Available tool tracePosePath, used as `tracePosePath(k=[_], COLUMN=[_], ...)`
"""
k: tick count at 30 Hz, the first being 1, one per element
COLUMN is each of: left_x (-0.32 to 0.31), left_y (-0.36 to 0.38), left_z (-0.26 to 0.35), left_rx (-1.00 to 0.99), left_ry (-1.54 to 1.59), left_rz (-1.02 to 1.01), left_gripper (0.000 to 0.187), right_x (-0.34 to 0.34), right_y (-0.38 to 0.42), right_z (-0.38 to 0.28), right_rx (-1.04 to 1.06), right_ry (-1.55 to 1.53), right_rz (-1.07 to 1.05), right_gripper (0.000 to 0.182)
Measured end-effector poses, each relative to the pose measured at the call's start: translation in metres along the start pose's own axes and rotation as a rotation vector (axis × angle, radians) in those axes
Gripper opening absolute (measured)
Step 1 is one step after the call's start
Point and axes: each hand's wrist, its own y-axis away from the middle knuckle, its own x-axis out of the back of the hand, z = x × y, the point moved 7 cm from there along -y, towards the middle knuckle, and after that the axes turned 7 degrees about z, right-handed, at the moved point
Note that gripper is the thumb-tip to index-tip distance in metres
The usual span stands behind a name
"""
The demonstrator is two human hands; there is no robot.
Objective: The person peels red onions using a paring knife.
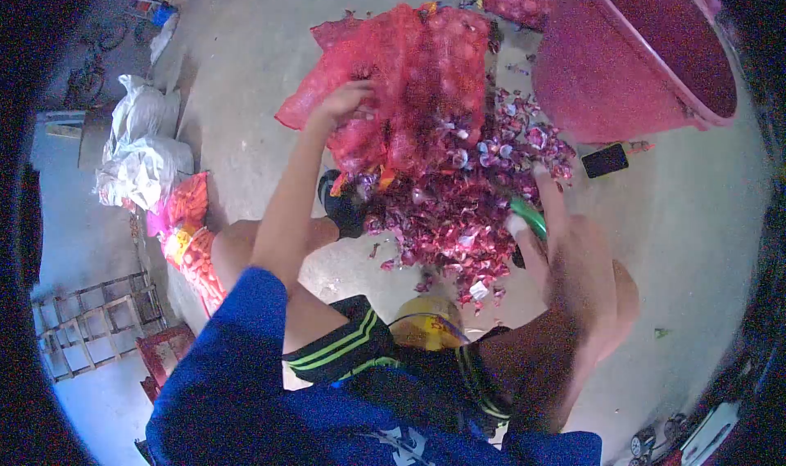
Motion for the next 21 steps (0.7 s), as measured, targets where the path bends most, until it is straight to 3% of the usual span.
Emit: tracePosePath(k=[1, 2, 4, 5, 7, 9, 10, 14, 16, 19, 21], left_x=[-0.007, 0.011, 0.021, 0.040, 0.046, 0.041, 0.029, 0.032, 0.029, 0.048, 0.045], left_y=[-0.018, -0.060, -0.162, -0.241, -0.247, -0.260, -0.301, -0.310, -0.325, -0.356, -0.354], left_z=[0.000, -0.021, -0.024, -0.053, -0.066, -0.063, -0.031, -0.040, -0.041, -0.057, -0.058], left_rx=[0.035, 0.042, -0.537, -0.430, -0.408, -0.384, -0.379, -0.340, -0.314, -0.247, -0.203], left_ry=[-0.065, -0.064, -0.922, -1.114, -1.089, -1.022, -0.986, -0.839, -0.768, -0.673, -0.621], left_rz=[-0.145, -0.145, -0.201, 0.272, 0.260, 0.257, 0.258, 0.248, 0.233, 0.191, 0.174], left_gripper=[0.041, 0.041, 0.038, 0.043, 0.043, 0.043, 0.043, 0.042, 0.042, 0.042, 0.042], right_x=[0.000, 0.001, 0.005, 0.005, 0.006, 0.005, 0.002, 0.007, 0.031, 0.010, 0.020], right_y=[-0.001, -0.001, -0.002, -0.004, -0.010, -0.024, -0.029, -0.057, -0.086, -0.073, -0.099], right_z=[0.001, 0.002, 0.008, 0.007, 0.012, 0.019, 0.027, 0.013, -0.034, 0.008, -0.019], right_rx=[-0.037, -0.040, -0.066, -0.071, -0.163, -0.256, -0.349, -0.433, -0.537, -0.406, -0.517], right_ry=[0.012, 0.012, 0.135, 0.132, 0.339, 0.315, 0.294, 0.208, 0.120, 0.317, 0.218], right_rz=[-0.022, -0.028, -0.009, -0.016, -0.056, -0.157, -0.247, -0.277, -0.083, -0.169, -0.183], right_gripper=[0.067, 0.067, 0.068, 0.068, 0.077, 0.077, 0.077, 0.077, 0.075, 0.075, 0.073])
